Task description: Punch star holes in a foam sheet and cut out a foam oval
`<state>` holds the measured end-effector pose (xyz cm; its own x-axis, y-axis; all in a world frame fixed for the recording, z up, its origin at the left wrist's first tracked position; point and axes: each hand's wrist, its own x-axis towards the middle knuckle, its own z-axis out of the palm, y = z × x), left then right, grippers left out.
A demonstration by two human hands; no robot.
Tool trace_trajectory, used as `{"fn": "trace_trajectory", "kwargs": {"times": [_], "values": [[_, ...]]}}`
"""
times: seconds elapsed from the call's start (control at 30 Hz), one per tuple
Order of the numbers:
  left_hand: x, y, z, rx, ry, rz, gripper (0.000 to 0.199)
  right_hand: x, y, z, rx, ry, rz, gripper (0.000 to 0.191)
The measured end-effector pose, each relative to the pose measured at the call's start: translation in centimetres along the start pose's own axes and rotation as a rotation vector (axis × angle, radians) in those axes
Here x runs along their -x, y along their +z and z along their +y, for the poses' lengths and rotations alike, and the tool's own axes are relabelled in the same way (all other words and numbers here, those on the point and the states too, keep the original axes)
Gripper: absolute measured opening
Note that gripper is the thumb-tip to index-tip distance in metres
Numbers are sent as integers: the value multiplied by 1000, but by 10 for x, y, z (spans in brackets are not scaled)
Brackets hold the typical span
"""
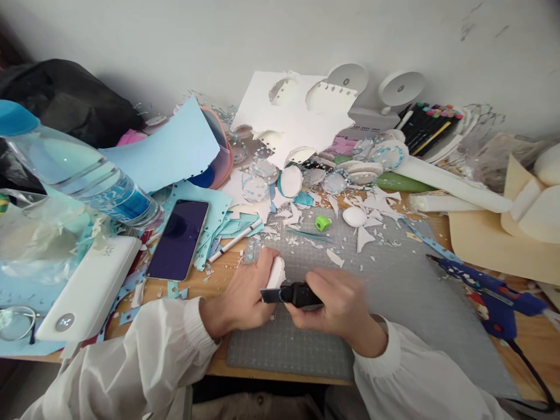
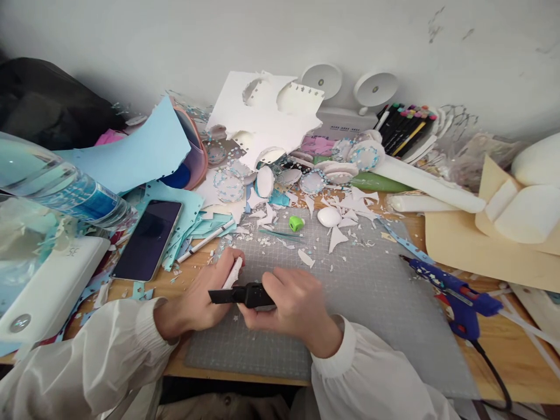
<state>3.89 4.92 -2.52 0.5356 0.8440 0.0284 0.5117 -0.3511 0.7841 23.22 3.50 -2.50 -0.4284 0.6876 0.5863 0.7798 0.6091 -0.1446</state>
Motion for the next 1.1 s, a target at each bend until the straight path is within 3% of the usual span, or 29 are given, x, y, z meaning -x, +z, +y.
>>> {"fn": "trace_trajectory", "kwargs": {"times": [0.17,0.43,0.73,0.93,1.1], "values": [[2,-1,-3,99,41,-34,20,1,2,5,-8,8,1,39],[0,3,2,67,104,-31,18,0,-1,-4,-35,-18,29,38],[5,-2,0,124,43,-3,25,3,2,11,-33,28,18,40],[2,1,-1,87,118,-29,21,0,3,0,-106,19,7,37],[4,-2,0,41,147,43,26,2,2,14,-85,83,20,38]]}}
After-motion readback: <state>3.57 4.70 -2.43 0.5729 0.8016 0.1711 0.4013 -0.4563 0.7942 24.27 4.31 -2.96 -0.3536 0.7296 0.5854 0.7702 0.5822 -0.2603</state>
